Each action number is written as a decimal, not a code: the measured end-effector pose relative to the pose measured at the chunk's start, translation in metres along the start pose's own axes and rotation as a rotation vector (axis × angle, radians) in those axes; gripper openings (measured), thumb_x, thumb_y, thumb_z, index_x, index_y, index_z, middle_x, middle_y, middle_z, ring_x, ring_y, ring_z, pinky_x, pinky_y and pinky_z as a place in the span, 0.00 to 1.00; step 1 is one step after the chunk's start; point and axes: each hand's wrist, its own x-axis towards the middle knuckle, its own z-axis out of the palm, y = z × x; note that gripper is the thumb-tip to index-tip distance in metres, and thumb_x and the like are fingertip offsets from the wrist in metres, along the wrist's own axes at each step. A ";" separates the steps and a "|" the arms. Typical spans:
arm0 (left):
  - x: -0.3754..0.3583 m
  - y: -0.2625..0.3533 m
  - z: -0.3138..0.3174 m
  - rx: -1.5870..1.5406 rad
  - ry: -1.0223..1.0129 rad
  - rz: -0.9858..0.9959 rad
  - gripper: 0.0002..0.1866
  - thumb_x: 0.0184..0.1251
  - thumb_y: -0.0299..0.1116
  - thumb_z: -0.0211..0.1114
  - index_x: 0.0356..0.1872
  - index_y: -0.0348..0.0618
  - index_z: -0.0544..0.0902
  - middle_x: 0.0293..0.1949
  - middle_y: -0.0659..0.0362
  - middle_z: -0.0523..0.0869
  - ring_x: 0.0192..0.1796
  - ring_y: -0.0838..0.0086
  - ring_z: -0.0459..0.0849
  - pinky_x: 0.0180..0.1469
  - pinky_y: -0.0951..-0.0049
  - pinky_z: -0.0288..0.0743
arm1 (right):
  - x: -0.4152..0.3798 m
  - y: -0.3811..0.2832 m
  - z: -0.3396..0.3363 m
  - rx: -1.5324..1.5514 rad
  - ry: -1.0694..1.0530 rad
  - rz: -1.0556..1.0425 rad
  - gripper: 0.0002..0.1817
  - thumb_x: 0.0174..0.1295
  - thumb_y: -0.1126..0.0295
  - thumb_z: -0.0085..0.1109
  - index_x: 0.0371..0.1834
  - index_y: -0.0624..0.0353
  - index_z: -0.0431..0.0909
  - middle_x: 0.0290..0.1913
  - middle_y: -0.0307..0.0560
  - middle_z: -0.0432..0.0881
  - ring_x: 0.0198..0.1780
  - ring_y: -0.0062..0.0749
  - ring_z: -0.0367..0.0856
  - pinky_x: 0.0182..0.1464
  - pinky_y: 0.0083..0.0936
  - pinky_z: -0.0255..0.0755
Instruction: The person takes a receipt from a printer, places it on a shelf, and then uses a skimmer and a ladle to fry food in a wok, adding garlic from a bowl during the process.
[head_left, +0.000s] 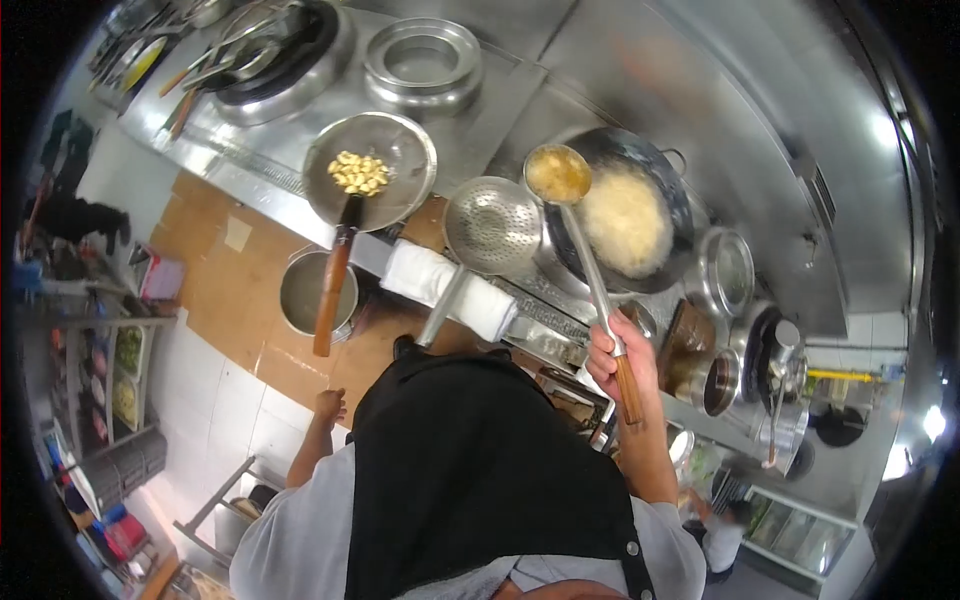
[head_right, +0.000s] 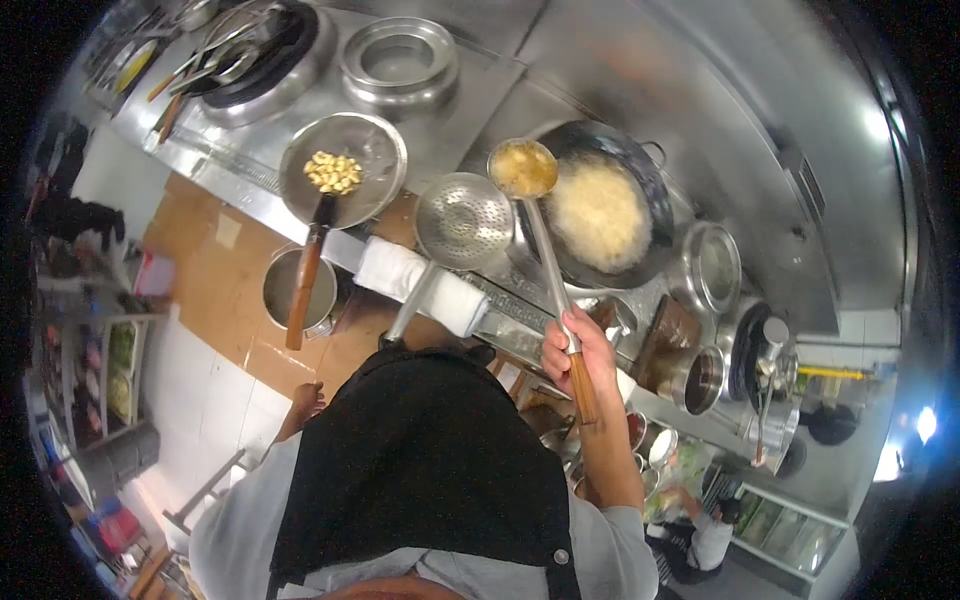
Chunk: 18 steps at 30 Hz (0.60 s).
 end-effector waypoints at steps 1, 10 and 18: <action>-0.003 0.000 -0.001 -0.025 0.025 0.025 0.17 0.77 0.42 0.64 0.54 0.39 0.83 0.30 0.60 0.81 0.26 0.71 0.80 0.25 0.67 0.73 | 0.011 0.005 0.007 0.011 -0.030 0.027 0.14 0.81 0.62 0.51 0.65 0.47 0.71 0.28 0.36 0.71 0.21 0.23 0.69 0.22 0.23 0.58; -0.031 0.010 -0.022 -0.232 0.056 0.068 0.18 0.77 0.43 0.65 0.55 0.38 0.84 0.33 0.60 0.82 0.28 0.72 0.82 0.29 0.69 0.76 | 0.167 0.074 0.063 -0.168 -0.142 0.186 0.11 0.78 0.66 0.56 0.59 0.51 0.73 0.29 0.37 0.74 0.23 0.23 0.71 0.25 0.26 0.65; 0.003 -0.076 -0.034 -0.012 0.037 -0.004 0.21 0.77 0.46 0.66 0.56 0.39 0.83 0.35 0.55 0.83 0.29 0.64 0.82 0.29 0.60 0.76 | 0.199 0.075 0.049 -1.207 -0.039 -0.495 0.36 0.72 0.73 0.62 0.82 0.63 0.62 0.48 0.50 0.87 0.39 0.29 0.84 0.45 0.27 0.79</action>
